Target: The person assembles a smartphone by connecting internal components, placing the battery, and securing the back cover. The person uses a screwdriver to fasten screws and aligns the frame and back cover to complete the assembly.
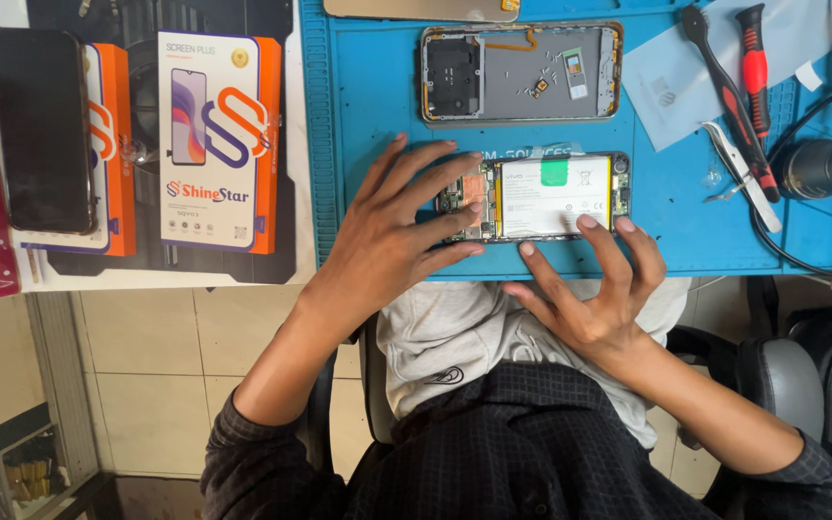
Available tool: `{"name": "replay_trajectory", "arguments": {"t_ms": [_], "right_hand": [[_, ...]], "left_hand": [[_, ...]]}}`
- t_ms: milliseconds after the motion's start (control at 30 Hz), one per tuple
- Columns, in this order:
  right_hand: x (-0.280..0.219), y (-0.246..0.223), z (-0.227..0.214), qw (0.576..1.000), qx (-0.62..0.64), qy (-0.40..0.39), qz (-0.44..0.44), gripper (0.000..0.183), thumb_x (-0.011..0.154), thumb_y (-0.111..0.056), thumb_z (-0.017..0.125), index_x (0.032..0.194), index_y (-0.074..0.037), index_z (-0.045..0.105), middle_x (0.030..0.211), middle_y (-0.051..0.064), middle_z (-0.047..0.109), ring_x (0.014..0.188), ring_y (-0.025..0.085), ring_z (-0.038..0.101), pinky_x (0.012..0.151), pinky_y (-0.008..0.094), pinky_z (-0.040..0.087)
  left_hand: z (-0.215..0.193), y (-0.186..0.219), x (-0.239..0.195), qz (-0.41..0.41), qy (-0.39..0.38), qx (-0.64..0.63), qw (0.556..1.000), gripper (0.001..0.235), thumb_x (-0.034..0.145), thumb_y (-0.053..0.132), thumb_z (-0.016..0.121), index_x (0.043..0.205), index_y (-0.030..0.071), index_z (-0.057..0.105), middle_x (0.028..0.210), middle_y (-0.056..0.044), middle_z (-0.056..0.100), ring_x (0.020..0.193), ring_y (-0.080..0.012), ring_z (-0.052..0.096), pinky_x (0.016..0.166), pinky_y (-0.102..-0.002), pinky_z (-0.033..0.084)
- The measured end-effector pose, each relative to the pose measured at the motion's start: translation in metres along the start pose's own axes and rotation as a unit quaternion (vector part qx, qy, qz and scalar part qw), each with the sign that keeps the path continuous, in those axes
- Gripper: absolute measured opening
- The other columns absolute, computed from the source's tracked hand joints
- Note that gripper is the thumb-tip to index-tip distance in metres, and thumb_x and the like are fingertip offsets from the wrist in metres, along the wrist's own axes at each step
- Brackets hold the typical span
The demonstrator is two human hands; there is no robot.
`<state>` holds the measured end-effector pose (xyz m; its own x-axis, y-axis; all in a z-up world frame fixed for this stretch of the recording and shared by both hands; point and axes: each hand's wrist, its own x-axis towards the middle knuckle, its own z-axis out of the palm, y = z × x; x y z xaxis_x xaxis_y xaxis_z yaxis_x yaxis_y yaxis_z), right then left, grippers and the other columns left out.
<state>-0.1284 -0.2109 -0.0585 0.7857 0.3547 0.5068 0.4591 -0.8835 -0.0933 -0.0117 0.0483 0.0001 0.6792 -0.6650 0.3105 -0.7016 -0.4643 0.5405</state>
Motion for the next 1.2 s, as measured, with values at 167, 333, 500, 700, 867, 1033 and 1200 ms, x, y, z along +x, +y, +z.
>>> {"name": "replay_trajectory", "arguments": {"t_ms": [167,333,500,700,867,1033,1200], "right_hand": [[0.0020,-0.0009,0.0002,1.000,0.003,0.004,0.001,0.048,0.091,-0.054,0.085,0.123,-0.018,0.080,0.144,0.021,0.047,0.139,0.042,0.029,0.112,0.054,0.034],[0.0061,-0.0005,-0.0007,1.000,0.008,0.002,0.002,0.049,0.093,-0.056,0.084,0.124,-0.018,0.078,0.140,0.020,0.058,0.135,0.041,0.035,0.111,0.055,0.031],[0.0066,-0.0002,-0.0003,1.000,-0.003,-0.001,0.004,0.048,0.095,-0.058,0.081,0.125,-0.021,0.078,0.138,0.016,0.065,0.134,0.040,0.042,0.114,0.055,0.025],[0.0050,-0.0015,-0.0034,1.000,-0.003,-0.011,0.015,0.045,0.096,-0.055,0.082,0.126,-0.022,0.078,0.139,0.013,0.064,0.134,0.038,0.046,0.118,0.057,0.019],[0.0065,-0.0022,-0.0047,1.000,-0.001,-0.014,0.017,0.045,0.094,-0.054,0.080,0.125,-0.022,0.078,0.140,0.012,0.064,0.134,0.038,0.046,0.120,0.058,0.017],[0.0059,-0.0030,-0.0030,1.000,0.004,-0.011,0.024,0.043,0.095,-0.055,0.083,0.123,-0.022,0.079,0.140,0.011,0.064,0.132,0.038,0.047,0.120,0.058,0.017],[0.0044,-0.0031,-0.0018,1.000,0.004,-0.014,0.026,0.043,0.095,-0.054,0.083,0.122,-0.022,0.080,0.139,0.011,0.065,0.129,0.036,0.048,0.120,0.058,0.018]], "left_hand": [[0.0026,-0.0008,-0.0014,-0.007,-0.001,-0.028,1.000,0.031,0.086,0.033,0.083,0.106,0.010,0.080,0.147,-0.009,0.058,0.140,-0.0274,0.050,0.126,-0.056,0.032],[0.0025,-0.0028,0.0008,-0.004,-0.004,-0.077,0.997,0.032,0.086,0.028,0.083,0.108,0.005,0.078,0.147,-0.013,0.057,0.140,-0.0286,0.052,0.128,-0.052,0.032],[0.0004,-0.0034,0.0032,-0.008,-0.014,-0.099,0.995,0.031,0.085,0.024,0.083,0.107,0.003,0.078,0.147,-0.014,0.058,0.140,-0.0296,0.052,0.128,-0.051,0.031],[-0.0004,-0.0044,0.0035,-0.006,-0.014,-0.110,0.994,0.031,0.086,0.023,0.083,0.108,0.002,0.079,0.146,-0.014,0.058,0.141,-0.0295,0.052,0.129,-0.050,0.031],[0.0001,-0.0052,0.0034,-0.010,-0.017,-0.119,0.993,0.030,0.085,0.023,0.083,0.106,0.002,0.079,0.147,-0.014,0.058,0.140,-0.0298,0.051,0.129,-0.049,0.031],[0.0020,-0.0062,0.0035,-0.012,-0.016,-0.118,0.993,0.031,0.085,0.024,0.084,0.107,0.002,0.080,0.147,-0.013,0.058,0.141,-0.0296,0.051,0.129,-0.049,0.030],[0.0043,-0.0066,0.0031,-0.016,-0.017,-0.116,0.993,0.031,0.085,0.026,0.083,0.107,0.004,0.080,0.147,-0.013,0.059,0.141,-0.0289,0.051,0.130,-0.049,0.030]]}}
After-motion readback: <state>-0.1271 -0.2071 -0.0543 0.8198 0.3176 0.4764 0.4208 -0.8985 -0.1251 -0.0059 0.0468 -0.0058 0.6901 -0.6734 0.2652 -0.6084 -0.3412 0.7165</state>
